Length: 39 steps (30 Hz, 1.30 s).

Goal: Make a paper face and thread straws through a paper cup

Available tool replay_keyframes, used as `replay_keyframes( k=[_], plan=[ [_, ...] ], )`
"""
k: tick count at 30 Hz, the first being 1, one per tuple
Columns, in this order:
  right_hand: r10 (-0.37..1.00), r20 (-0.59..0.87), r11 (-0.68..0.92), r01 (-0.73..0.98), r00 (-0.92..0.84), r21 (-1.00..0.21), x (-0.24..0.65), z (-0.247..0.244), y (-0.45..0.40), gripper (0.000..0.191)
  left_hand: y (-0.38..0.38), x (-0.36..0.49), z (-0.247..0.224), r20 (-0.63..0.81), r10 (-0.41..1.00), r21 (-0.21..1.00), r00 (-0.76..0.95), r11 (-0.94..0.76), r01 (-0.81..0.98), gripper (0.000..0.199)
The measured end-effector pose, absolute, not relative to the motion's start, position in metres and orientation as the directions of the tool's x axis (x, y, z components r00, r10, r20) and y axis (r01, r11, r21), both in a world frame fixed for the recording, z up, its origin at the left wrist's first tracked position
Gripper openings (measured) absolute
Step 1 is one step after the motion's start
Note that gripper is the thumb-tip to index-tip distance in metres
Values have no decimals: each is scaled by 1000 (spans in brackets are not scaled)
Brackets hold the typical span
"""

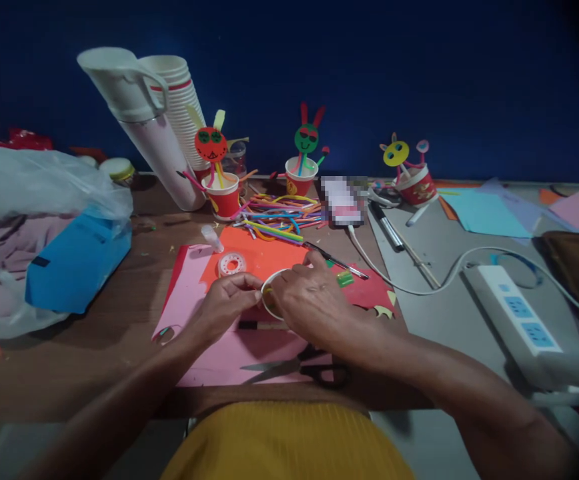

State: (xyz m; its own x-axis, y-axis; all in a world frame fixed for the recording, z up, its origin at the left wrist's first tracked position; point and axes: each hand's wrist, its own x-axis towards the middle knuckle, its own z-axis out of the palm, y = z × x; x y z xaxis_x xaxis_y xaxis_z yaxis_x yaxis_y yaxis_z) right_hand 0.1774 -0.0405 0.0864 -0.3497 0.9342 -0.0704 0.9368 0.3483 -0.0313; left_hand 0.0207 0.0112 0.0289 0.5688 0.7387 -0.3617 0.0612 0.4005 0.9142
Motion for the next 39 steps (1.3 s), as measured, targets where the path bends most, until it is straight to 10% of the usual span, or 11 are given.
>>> replay_keyframes(
  k=[7,19,39],
  plan=[
    [941,-21,337,941,-337,-21,187,96,-46,19,13,19,29,-305,790,949,531,300,99,20],
    [928,52,372,927,-369,-57,193,101,-49,17,5,22,50,368,768,821,524,-533,205,6],
    [913,165,390,917,-374,-81,200,94,-51,12,9,23,51,446,643,637,623,-717,284,15]
  ],
)
